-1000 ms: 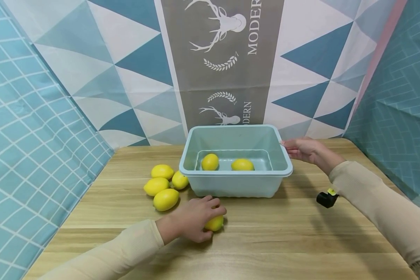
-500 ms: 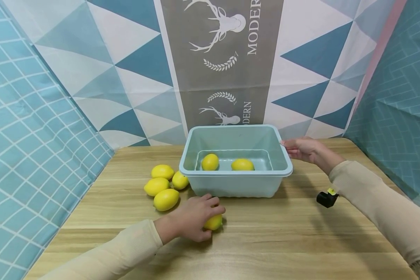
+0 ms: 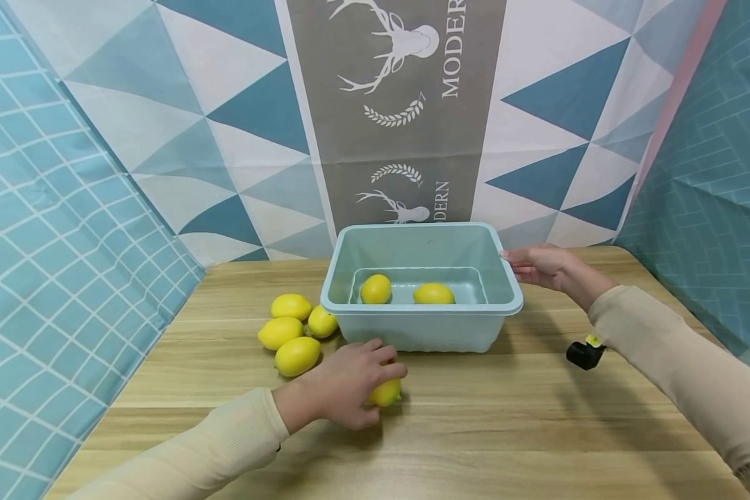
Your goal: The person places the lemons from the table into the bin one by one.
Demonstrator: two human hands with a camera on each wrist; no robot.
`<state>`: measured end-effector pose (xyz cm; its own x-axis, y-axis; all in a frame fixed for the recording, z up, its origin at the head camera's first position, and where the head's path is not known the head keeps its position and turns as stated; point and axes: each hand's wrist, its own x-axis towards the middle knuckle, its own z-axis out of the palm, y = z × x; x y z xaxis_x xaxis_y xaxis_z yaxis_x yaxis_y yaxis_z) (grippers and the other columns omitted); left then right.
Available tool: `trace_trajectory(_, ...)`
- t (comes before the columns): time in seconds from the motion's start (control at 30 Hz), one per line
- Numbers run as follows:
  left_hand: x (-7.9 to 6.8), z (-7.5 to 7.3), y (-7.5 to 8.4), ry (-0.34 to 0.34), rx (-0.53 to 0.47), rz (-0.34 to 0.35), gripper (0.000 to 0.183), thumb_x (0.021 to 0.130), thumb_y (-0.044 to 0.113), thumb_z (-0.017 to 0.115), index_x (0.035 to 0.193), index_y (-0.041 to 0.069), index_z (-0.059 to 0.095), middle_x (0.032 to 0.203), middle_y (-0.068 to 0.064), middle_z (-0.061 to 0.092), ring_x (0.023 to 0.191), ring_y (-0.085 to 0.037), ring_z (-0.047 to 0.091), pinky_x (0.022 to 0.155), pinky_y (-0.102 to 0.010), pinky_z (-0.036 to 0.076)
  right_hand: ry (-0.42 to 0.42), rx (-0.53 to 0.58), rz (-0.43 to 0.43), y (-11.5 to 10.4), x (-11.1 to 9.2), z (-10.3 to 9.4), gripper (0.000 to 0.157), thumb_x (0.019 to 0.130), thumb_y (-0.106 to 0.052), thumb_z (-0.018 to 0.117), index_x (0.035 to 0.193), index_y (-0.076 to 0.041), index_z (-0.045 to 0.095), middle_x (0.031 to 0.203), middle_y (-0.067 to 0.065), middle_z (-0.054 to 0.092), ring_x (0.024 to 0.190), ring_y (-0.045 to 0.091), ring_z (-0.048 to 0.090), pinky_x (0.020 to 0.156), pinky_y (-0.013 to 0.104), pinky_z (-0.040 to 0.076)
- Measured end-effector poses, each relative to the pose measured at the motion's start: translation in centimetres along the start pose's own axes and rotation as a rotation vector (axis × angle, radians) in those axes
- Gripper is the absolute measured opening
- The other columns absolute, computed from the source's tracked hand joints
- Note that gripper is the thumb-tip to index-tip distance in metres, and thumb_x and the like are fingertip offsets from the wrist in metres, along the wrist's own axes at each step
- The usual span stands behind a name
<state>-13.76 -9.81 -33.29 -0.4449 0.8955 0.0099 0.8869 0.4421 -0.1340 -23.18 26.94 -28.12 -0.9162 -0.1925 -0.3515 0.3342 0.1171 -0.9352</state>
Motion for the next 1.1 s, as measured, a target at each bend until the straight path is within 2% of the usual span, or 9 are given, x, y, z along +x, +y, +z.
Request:
trace_trajectory(0.4,0.2,-1.1,-0.4,-0.003,0.011,0.007,0.048,0.071,0.036,0.072,0.115,0.024,0.055,0.102,0.006,0.053,0.09,-0.013,0.047,0.073,-0.026,0.046,0.013,-0.006,0.011,-0.1,0.0,0.1,0.016,0.094,-0.017,0.059,0.08,-0.019,0.064,0.081,-0.009,0.065,0.078,0.002,0.063,0.075,0.018,0.056)
trace_trajectory(0.53,0.2,-1.4,-0.3,-0.001,0.02,0.011,0.046,0.071,0.036,0.072,0.112,0.024,0.055,0.099,0.006,0.052,0.088,-0.012,0.046,0.071,-0.025,0.044,0.026,-0.019,0.021,0.0,0.1,0.1,0.006,0.094,-0.018,0.06,0.094,-0.013,0.061,0.081,-0.009,0.064,0.079,0.003,0.063,0.076,0.018,0.056)
trace_trajectory(0.67,0.2,-1.6,-0.2,-0.006,0.03,0.015,0.047,0.072,0.036,0.072,0.113,0.024,0.054,0.099,0.007,0.052,0.089,-0.012,0.046,0.072,-0.026,0.044,0.028,-0.025,0.024,0.1,0.1,0.1,0.02,0.094,-0.018,0.06,0.109,-0.006,0.052,0.082,-0.01,0.064,0.079,0.002,0.063,0.077,0.018,0.055)
trace_trajectory(0.9,0.1,-2.4,0.1,0.005,0.028,0.027,0.047,0.071,0.036,0.072,0.113,0.024,0.054,0.097,0.007,0.05,0.087,-0.012,0.045,0.071,-0.023,0.042,0.019,0.003,0.032,-0.1,0.1,0.1,0.014,0.094,-0.015,0.059,0.104,-0.007,0.053,0.081,-0.008,0.064,0.078,0.003,0.063,0.077,0.019,0.056)
trace_trajectory(1.1,-0.1,-3.1,0.3,-0.007,0.049,0.033,0.047,0.072,0.037,0.071,0.114,0.024,0.054,0.099,0.007,0.051,0.088,-0.012,0.046,0.072,-0.024,0.044,0.016,-0.015,0.029,-0.2,0.0,0.1,0.017,0.095,-0.014,0.057,0.108,-0.005,0.051,0.082,-0.008,0.063,0.079,0.002,0.063,0.077,0.018,0.055)
